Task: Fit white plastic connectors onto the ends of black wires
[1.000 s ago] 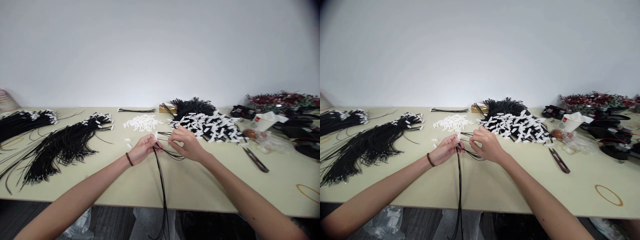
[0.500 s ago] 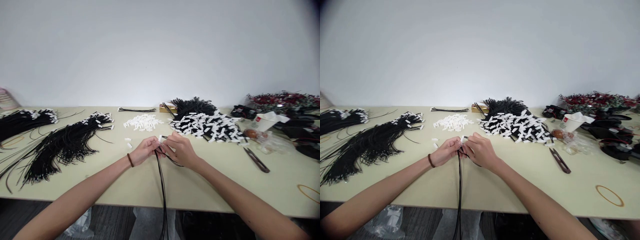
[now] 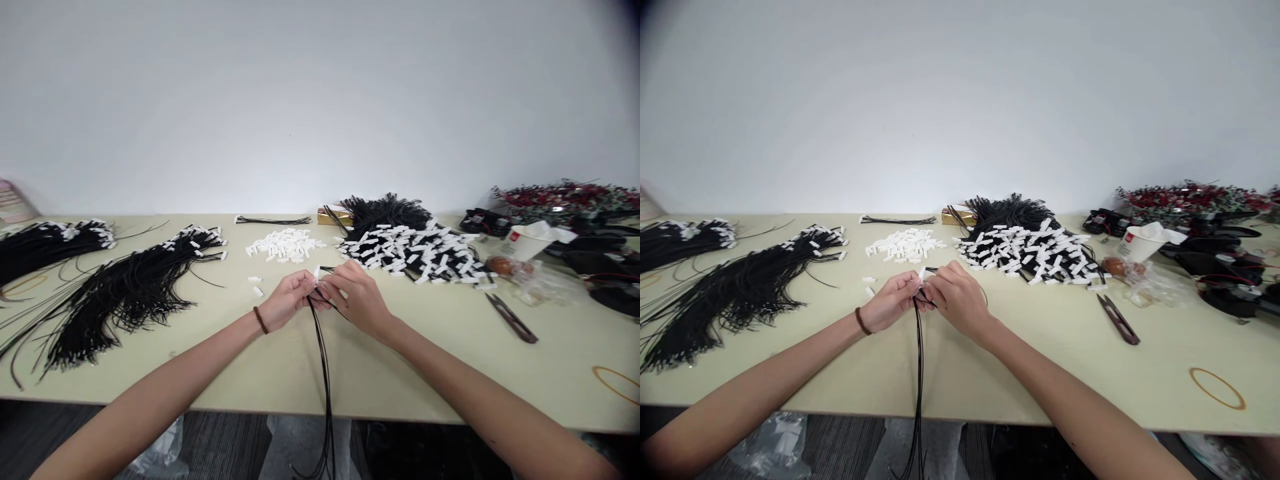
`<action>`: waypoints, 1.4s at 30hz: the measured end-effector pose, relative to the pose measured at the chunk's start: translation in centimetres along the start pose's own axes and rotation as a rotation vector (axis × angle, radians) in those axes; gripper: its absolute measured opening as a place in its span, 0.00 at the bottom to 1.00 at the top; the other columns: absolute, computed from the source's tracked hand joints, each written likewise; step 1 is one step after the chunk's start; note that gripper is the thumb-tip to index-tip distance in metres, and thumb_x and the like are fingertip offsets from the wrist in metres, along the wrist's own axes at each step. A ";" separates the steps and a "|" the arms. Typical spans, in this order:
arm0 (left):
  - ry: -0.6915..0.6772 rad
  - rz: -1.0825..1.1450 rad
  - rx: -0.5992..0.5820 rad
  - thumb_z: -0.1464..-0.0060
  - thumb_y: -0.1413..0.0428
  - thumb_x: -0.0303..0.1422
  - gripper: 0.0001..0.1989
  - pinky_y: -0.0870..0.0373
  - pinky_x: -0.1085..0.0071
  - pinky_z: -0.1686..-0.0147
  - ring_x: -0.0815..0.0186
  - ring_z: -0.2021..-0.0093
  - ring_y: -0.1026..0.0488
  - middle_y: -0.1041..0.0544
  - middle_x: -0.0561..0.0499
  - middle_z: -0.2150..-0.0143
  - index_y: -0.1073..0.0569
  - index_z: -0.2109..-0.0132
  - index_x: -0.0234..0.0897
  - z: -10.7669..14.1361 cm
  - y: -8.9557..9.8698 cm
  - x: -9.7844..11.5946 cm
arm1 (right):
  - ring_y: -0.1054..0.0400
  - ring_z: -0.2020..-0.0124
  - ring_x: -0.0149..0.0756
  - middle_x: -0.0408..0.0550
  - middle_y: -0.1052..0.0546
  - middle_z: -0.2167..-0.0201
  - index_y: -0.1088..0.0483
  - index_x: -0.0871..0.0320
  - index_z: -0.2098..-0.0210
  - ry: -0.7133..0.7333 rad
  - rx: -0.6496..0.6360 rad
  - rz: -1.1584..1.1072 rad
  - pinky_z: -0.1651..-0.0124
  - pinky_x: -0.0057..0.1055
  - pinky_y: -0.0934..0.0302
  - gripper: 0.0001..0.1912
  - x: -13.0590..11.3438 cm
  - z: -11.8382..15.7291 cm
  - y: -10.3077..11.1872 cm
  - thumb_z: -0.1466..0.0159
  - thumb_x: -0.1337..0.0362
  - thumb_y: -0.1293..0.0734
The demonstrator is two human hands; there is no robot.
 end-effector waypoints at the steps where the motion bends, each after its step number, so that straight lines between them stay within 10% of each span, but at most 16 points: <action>1: 0.000 0.016 0.028 0.52 0.43 0.41 0.15 0.31 0.68 0.68 0.66 0.72 0.27 0.25 0.47 0.70 0.34 0.69 0.33 -0.1 0.2 0.0 | 0.44 0.67 0.33 0.47 0.32 0.73 0.32 0.59 0.69 -0.003 0.023 0.022 0.64 0.30 0.46 0.08 0.0 0.0 0.1 0.37 0.68 0.42; 9: -0.001 0.110 0.225 0.58 0.38 0.36 0.13 0.34 0.77 0.74 0.72 0.74 0.32 0.29 0.53 0.74 0.33 0.71 0.32 -0.2 1.0 0.3 | 0.41 0.54 0.36 0.44 0.27 0.61 0.32 0.54 0.60 0.371 0.040 0.127 0.48 0.39 0.48 0.10 -1.7 0.5 -0.6 0.39 0.71 0.38; 24: 0.044 0.095 0.196 0.57 0.39 0.38 0.14 0.39 0.80 0.76 0.76 0.76 0.37 0.34 0.55 0.77 0.33 0.72 0.32 -0.1 0.6 -0.2 | 0.36 0.54 0.33 0.43 0.25 0.66 0.32 0.59 0.67 0.503 0.069 0.173 0.48 0.38 0.44 0.07 -1.6 0.7 -1.7 0.38 0.74 0.40; 36: 0.059 0.071 0.135 0.55 0.41 0.40 0.15 0.30 0.66 0.68 0.66 0.74 0.27 0.26 0.50 0.71 0.36 0.69 0.34 -0.3 1.1 -0.2 | 0.32 0.58 0.34 0.48 0.24 0.63 0.29 0.56 0.64 -0.212 0.013 -0.688 0.53 0.35 0.37 0.08 0.3 -0.6 0.1 0.37 0.65 0.40; 42: 0.042 0.049 0.150 0.52 0.43 0.40 0.14 0.31 0.70 0.72 0.66 0.73 0.26 0.25 0.49 0.69 0.36 0.69 0.33 -0.3 1.5 -0.4 | 0.32 0.71 0.29 0.41 0.30 0.75 0.33 0.57 0.69 -0.655 0.428 -1.115 0.64 0.31 0.34 0.09 4.4 -0.7 2.2 0.42 0.57 0.35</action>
Point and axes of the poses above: each hand's wrist, its own z-axis away from the middle knuckle, its own y-axis out of the back of the hand, x = y × z, the point moved 4 cm from there along -z, towards the middle knuckle
